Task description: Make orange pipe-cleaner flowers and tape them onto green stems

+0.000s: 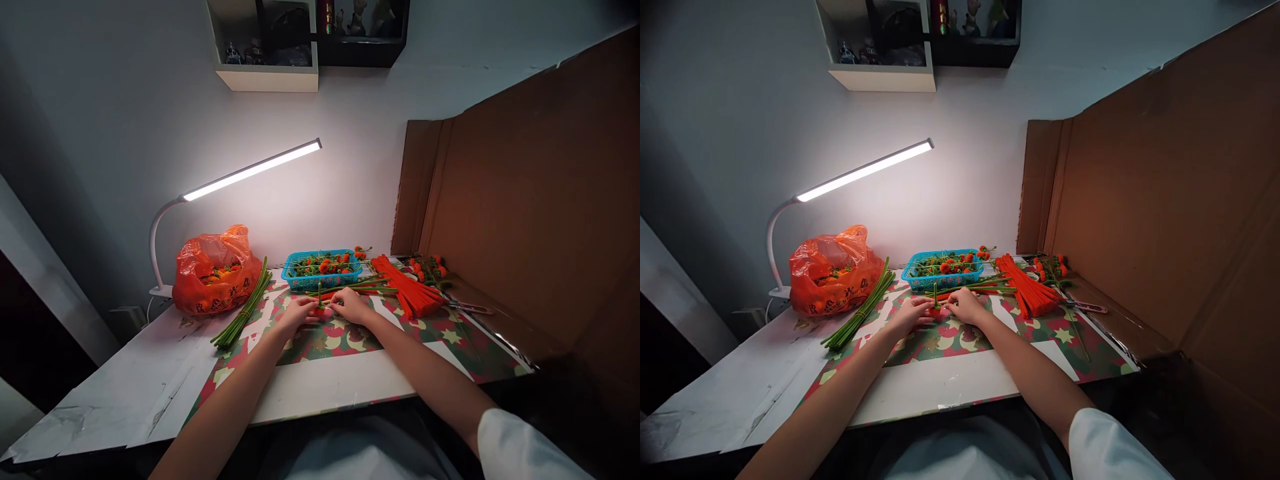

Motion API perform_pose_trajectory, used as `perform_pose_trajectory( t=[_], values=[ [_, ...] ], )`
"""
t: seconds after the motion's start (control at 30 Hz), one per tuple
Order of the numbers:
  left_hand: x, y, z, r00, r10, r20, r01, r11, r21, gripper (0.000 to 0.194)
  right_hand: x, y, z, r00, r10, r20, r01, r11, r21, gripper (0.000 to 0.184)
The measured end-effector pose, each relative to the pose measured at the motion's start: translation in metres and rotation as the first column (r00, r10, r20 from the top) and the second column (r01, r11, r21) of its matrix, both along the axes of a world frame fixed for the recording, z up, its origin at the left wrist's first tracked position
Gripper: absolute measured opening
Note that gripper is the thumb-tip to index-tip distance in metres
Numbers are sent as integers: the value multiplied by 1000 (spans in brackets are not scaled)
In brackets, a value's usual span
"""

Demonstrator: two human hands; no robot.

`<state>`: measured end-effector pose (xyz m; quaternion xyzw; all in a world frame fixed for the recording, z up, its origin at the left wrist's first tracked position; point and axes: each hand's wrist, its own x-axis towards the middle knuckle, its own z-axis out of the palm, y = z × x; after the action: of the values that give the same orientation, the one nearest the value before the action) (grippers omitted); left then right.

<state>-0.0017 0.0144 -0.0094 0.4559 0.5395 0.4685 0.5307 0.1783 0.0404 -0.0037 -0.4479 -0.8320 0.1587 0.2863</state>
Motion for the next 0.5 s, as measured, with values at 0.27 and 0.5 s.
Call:
perform_pose_trajectory(
  t=[0.27,0.5],
  values=[
    [4,-1,-2,1000,-5,-15,5,1000,-7,17,-1,-3,1,990,122,-74,-121,992,22,9],
    [6,-1,-3,997,-63,-38,63,998,2,21,-2,-2,-1,996,52,75,-59,995,83,12]
  ],
)
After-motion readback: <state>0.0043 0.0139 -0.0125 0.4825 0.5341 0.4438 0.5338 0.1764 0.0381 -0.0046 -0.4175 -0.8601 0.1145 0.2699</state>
